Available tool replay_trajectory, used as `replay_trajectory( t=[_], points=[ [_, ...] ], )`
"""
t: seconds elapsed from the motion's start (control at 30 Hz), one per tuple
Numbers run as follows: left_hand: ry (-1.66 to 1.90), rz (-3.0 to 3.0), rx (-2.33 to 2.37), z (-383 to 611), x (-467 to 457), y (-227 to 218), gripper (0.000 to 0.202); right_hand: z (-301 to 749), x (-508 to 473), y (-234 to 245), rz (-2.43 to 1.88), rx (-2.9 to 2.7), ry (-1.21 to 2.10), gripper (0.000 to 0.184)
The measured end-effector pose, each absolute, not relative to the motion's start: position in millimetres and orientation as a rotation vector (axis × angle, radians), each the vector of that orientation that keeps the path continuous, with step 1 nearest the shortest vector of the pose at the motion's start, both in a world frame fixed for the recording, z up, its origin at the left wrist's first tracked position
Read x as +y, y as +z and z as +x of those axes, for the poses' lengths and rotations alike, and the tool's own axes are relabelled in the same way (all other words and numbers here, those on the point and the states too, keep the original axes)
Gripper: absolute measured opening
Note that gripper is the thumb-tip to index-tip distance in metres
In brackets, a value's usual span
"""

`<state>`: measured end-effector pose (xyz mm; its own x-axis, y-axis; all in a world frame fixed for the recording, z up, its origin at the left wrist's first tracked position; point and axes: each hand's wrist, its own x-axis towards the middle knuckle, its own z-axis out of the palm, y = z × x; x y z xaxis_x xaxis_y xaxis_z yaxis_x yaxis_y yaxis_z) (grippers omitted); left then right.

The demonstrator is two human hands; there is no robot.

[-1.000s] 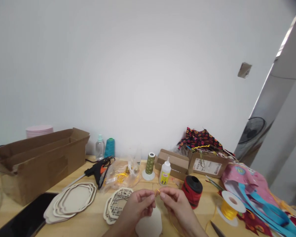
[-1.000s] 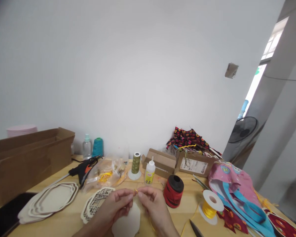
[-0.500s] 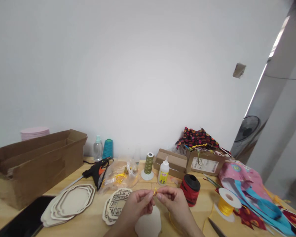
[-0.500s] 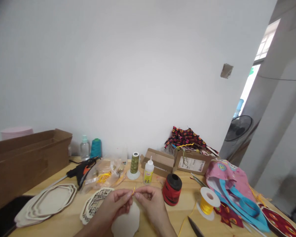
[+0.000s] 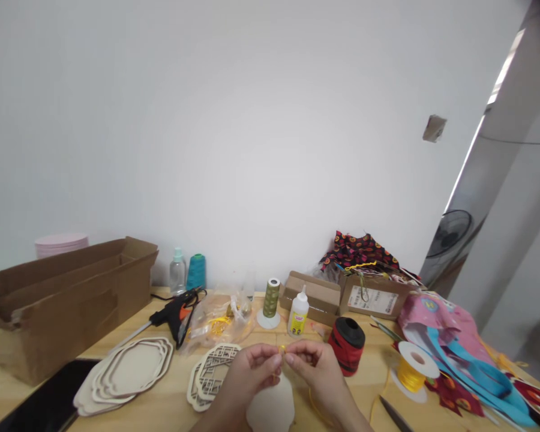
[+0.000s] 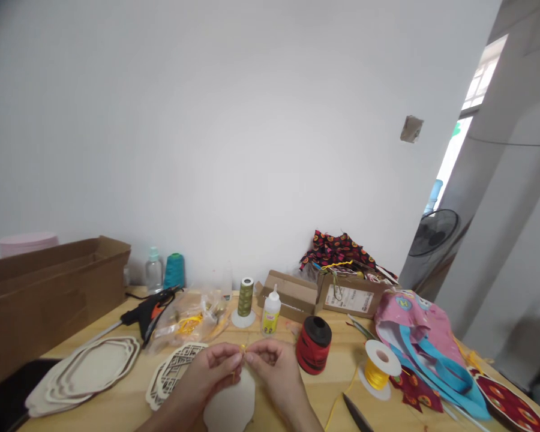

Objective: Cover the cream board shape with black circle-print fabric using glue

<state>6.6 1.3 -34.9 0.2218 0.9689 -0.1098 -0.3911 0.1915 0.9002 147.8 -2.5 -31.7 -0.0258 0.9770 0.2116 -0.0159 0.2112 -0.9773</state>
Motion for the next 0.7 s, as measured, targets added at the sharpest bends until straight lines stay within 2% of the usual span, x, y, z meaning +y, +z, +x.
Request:
replay_trajectory(
  t=[0.33,0.7],
  points=[
    [1.202,0.754,0.787,5.0,4.0,-36.5,0.027,145.6,-6.2,-30.1,-1.049,-1.406,1.121,0.021],
    [1.278,0.845,0.869,4.2,8.0,-39.6,0.028,142.5,-1.8,-38.8,-0.982,-1.467,1.277,0.031]
  ],
)
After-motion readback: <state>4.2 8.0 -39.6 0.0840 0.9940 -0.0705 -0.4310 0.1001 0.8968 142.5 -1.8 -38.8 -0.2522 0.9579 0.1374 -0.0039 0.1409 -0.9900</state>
